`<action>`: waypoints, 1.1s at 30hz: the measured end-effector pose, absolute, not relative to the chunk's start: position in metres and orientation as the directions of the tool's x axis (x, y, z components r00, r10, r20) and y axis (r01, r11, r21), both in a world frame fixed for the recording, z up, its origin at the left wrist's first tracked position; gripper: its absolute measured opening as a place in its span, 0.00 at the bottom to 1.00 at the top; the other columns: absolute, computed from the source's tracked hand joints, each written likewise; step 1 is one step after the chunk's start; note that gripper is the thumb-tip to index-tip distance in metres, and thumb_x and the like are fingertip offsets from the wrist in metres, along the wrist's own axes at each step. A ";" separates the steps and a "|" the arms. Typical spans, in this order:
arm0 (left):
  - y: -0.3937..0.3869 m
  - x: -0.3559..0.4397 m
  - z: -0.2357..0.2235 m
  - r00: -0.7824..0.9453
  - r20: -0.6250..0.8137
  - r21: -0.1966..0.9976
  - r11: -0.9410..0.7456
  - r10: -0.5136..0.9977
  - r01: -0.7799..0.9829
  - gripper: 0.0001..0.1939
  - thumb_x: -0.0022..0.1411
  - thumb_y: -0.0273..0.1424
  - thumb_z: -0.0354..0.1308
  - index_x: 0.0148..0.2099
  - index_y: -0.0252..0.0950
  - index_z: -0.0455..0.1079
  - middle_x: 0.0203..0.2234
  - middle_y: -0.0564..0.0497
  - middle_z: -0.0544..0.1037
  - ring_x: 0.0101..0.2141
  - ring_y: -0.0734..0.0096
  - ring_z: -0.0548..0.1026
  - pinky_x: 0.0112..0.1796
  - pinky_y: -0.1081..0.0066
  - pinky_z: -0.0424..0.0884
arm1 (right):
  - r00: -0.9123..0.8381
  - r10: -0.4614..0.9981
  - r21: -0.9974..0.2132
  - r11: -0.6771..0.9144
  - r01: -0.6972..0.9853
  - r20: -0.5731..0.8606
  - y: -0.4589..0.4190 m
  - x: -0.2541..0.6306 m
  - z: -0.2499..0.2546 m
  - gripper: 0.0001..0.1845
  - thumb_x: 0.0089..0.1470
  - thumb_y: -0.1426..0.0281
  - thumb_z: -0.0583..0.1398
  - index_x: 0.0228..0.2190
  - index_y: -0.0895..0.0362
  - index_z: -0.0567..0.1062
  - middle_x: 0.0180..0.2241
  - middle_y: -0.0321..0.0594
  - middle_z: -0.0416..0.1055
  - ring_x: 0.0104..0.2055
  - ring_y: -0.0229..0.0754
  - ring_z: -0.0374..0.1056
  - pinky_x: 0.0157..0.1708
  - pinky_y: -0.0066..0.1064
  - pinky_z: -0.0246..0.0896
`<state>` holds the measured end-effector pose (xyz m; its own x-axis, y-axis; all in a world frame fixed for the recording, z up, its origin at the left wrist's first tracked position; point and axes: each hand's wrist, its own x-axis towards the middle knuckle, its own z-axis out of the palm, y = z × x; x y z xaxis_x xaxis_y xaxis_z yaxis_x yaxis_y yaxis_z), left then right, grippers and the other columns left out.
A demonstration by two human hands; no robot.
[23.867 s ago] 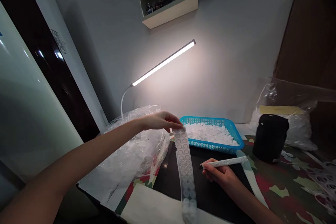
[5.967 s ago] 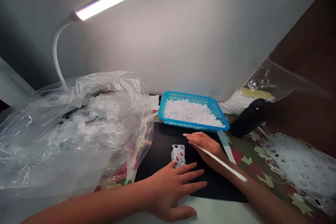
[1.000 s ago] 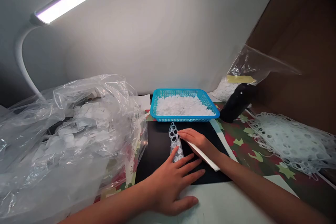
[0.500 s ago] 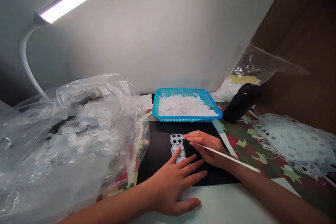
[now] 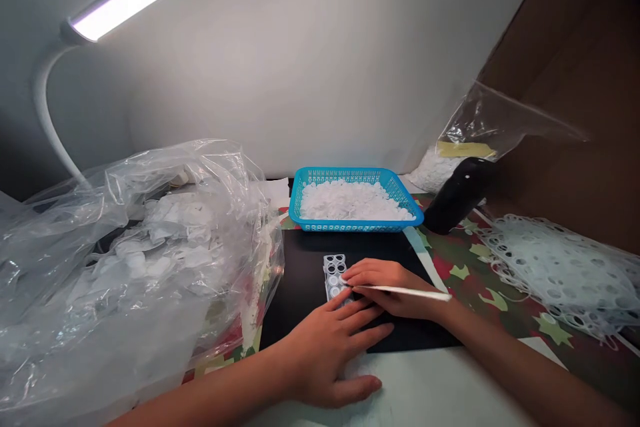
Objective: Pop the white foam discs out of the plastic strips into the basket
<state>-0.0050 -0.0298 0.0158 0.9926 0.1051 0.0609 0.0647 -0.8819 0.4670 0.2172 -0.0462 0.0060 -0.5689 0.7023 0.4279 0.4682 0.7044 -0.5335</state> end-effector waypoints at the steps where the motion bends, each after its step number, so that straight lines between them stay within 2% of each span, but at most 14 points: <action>1: -0.030 -0.005 0.016 0.992 0.064 0.466 -0.883 0.105 0.064 0.32 0.67 0.46 0.45 0.68 0.38 0.50 0.63 0.46 0.59 0.64 0.58 0.54 0.64 0.56 0.39 | -0.568 0.707 -0.551 0.697 0.460 0.421 -0.046 0.218 0.006 0.19 0.68 0.66 0.46 0.40 0.58 0.75 0.43 0.47 0.75 0.49 0.41 0.71 0.48 0.34 0.68; 5: -0.030 -0.005 0.015 0.991 0.082 0.469 -0.882 0.106 0.055 0.32 0.67 0.46 0.47 0.68 0.39 0.50 0.63 0.46 0.59 0.64 0.57 0.54 0.65 0.56 0.40 | -0.558 0.723 -0.592 0.674 0.441 0.407 -0.046 0.219 0.005 0.18 0.67 0.66 0.47 0.39 0.57 0.75 0.44 0.47 0.75 0.49 0.41 0.70 0.48 0.35 0.68; 11: -0.030 -0.004 0.016 0.991 0.083 0.478 -0.877 0.101 0.049 0.31 0.67 0.46 0.46 0.67 0.38 0.51 0.63 0.46 0.60 0.63 0.58 0.55 0.65 0.58 0.41 | -0.575 0.725 -0.567 0.673 0.475 0.379 -0.045 0.218 0.005 0.18 0.67 0.69 0.47 0.41 0.59 0.76 0.45 0.49 0.74 0.49 0.42 0.70 0.48 0.35 0.69; 15: -0.030 -0.003 0.018 0.990 0.095 0.483 -0.875 0.102 0.044 0.31 0.67 0.45 0.47 0.67 0.39 0.51 0.62 0.46 0.60 0.62 0.57 0.57 0.64 0.58 0.43 | -0.614 0.701 -0.457 0.708 0.538 0.364 -0.047 0.215 0.003 0.14 0.65 0.71 0.51 0.46 0.58 0.74 0.49 0.48 0.72 0.51 0.43 0.69 0.49 0.35 0.69; 18: -0.030 -0.003 0.018 0.992 0.089 0.480 -0.877 0.089 0.036 0.31 0.67 0.45 0.47 0.67 0.38 0.50 0.63 0.45 0.60 0.63 0.56 0.56 0.64 0.56 0.42 | -0.596 0.677 -0.349 0.735 0.582 0.432 -0.049 0.209 -0.001 0.14 0.64 0.72 0.52 0.48 0.57 0.73 0.48 0.47 0.73 0.52 0.43 0.68 0.49 0.34 0.69; 20: -0.030 -0.004 0.019 0.993 0.080 0.482 -0.876 0.085 0.036 0.31 0.67 0.44 0.46 0.67 0.38 0.50 0.63 0.45 0.59 0.63 0.56 0.55 0.64 0.55 0.40 | -0.536 0.693 -0.333 0.711 0.620 0.482 -0.048 0.205 -0.005 0.15 0.65 0.73 0.51 0.48 0.56 0.73 0.47 0.47 0.73 0.51 0.44 0.69 0.48 0.35 0.70; 24: -0.029 -0.005 0.018 0.995 0.041 0.504 -0.862 0.086 0.054 0.32 0.68 0.46 0.44 0.68 0.38 0.47 0.66 0.46 0.51 0.65 0.57 0.48 0.64 0.54 0.40 | -0.395 0.724 -0.348 0.643 0.682 0.565 -0.040 0.210 -0.008 0.16 0.65 0.73 0.49 0.50 0.56 0.71 0.47 0.48 0.72 0.50 0.46 0.69 0.50 0.40 0.70; 28: -0.029 -0.006 0.017 0.996 0.029 0.521 -0.852 0.086 0.058 0.32 0.69 0.46 0.43 0.69 0.39 0.45 0.67 0.46 0.47 0.66 0.57 0.45 0.64 0.53 0.40 | -0.247 0.727 -0.386 0.583 0.715 0.641 -0.035 0.223 0.000 0.17 0.65 0.74 0.48 0.51 0.53 0.69 0.49 0.47 0.71 0.54 0.47 0.67 0.55 0.47 0.64; 30: -0.029 -0.006 0.017 0.996 0.031 0.522 -0.851 0.083 0.055 0.32 0.69 0.46 0.43 0.69 0.39 0.45 0.67 0.46 0.47 0.66 0.56 0.45 0.64 0.53 0.41 | -0.237 0.724 -0.406 0.591 0.697 0.648 -0.037 0.223 0.004 0.16 0.65 0.74 0.49 0.50 0.53 0.69 0.49 0.46 0.72 0.54 0.47 0.67 0.55 0.46 0.64; 33: -0.030 -0.005 0.018 0.996 0.040 0.512 -0.857 0.084 0.052 0.32 0.68 0.46 0.44 0.69 0.39 0.46 0.66 0.46 0.50 0.66 0.57 0.48 0.64 0.54 0.41 | -0.343 0.741 -0.459 0.642 0.614 0.577 -0.043 0.215 0.002 0.14 0.65 0.72 0.50 0.48 0.54 0.72 0.48 0.45 0.73 0.51 0.43 0.70 0.52 0.38 0.68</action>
<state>-0.0054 -0.0296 0.0184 0.9957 0.0841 0.0400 0.0519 -0.8573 0.5121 0.2145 -0.0434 0.0022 -0.3430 0.7413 0.5768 0.6144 0.6416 -0.4593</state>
